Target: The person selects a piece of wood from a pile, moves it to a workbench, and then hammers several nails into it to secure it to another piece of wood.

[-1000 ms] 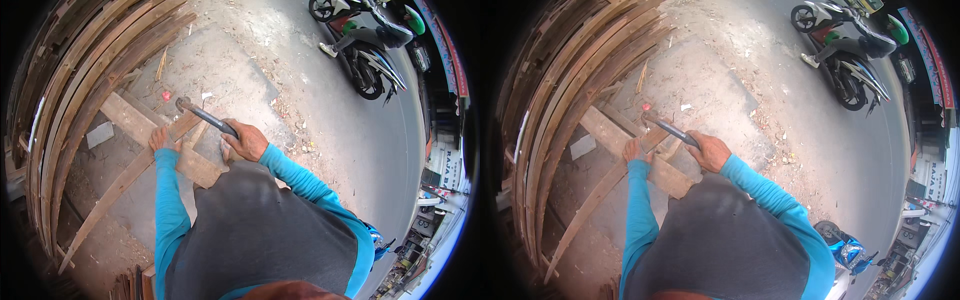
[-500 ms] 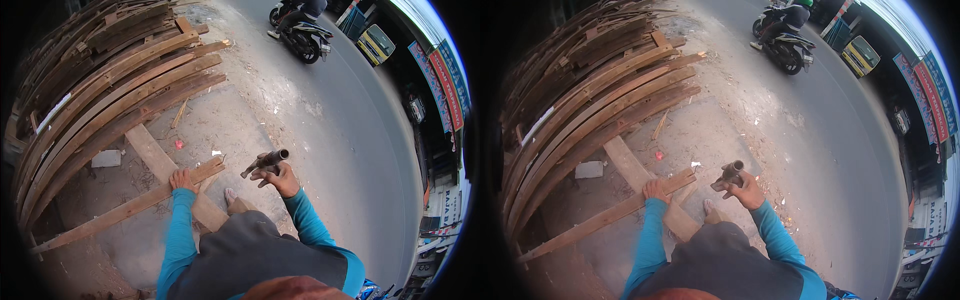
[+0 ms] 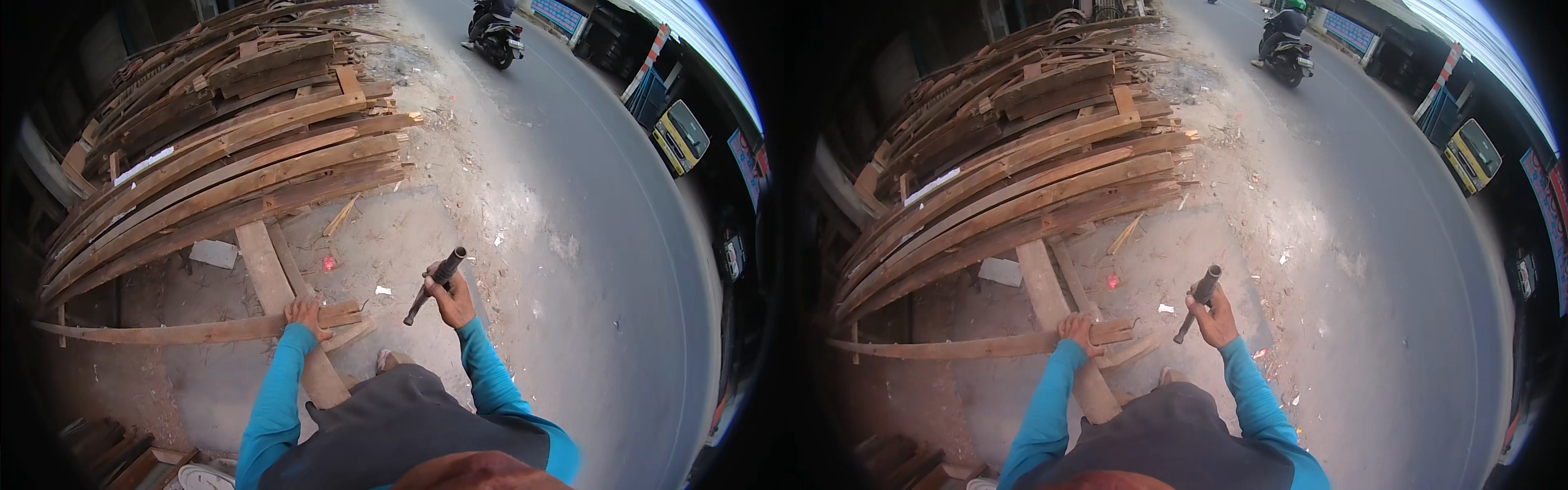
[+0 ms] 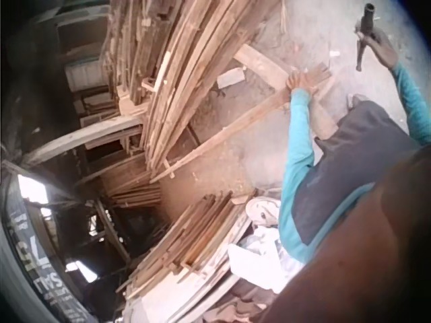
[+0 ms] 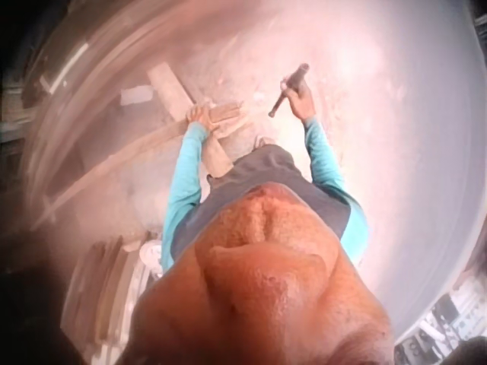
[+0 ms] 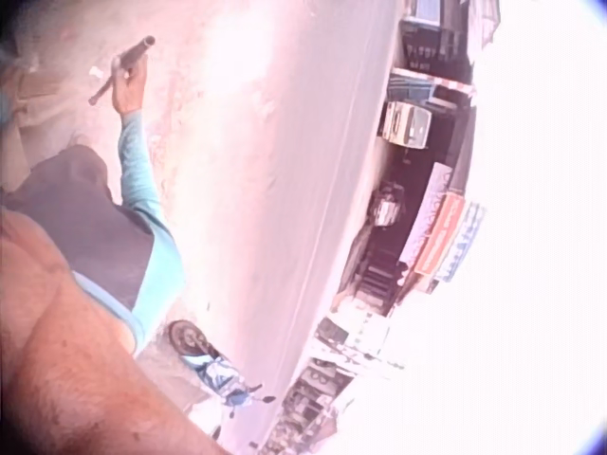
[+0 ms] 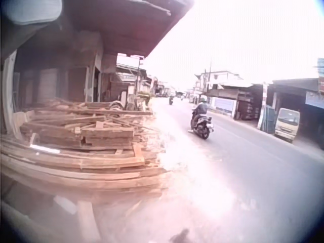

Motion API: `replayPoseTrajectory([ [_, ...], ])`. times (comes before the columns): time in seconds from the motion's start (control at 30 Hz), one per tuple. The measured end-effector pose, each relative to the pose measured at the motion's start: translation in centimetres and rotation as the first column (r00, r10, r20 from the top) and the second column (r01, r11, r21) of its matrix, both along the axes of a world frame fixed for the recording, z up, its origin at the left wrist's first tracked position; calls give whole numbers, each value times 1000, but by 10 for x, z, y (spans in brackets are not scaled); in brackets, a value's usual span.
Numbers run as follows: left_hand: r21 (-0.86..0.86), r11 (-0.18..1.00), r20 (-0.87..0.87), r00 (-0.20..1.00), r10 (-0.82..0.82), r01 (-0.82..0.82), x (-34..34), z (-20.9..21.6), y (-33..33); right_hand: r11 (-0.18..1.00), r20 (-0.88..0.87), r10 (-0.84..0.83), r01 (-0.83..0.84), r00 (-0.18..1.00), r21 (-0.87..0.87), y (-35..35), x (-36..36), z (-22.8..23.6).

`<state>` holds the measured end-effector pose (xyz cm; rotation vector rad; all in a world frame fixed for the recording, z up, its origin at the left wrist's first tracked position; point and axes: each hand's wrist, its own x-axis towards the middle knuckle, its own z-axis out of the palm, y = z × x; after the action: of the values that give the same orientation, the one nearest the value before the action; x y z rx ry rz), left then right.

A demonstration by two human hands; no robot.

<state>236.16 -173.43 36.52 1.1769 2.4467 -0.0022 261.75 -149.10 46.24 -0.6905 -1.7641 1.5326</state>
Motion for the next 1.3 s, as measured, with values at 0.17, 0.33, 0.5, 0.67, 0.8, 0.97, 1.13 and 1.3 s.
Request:
replayPoseTrajectory([
  [0.17, -64, 997, -20, 999, 35, -36, 24, -27, 19, 910, -208, -266, 174, 941, -376, 5, -39, 6],
  [0.33, 3, 992, -111, 986, 128, -128, 29, -20, 14, 934, -287, -208, 103, 935, -342, 13, -52, 12],
  [0.5, -35, 995, -96, 991, 90, -94, 30, -19, 27, 944, -354, -196, 77, 914, -322, 39, -65, -34],
  [0.67, -87, 992, -126, 989, 80, -91, 34, -21, 20, 931, -450, -182, 5, 874, -366, 42, -74, -45],
  [0.8, -152, 982, -87, 991, 99, -111, 32, -16, 27, 924, -482, 26, -205, 876, -322, 44, -81, -58],
  [0.97, -105, 990, -166, 983, 74, -92, 30, -24, 25, 877, -544, 92, -327, 834, -352, 40, -95, -58],
  [1.13, -154, 982, -156, 984, 89, -113, 29, -22, 28, 868, -564, 103, -351, 819, -351, 41, -112, -54],
  [1.3, -223, 967, -78, 991, 111, -126, 27, -13, 35, 841, -596, 139, -412, 791, -350, 48, -129, -53],
])
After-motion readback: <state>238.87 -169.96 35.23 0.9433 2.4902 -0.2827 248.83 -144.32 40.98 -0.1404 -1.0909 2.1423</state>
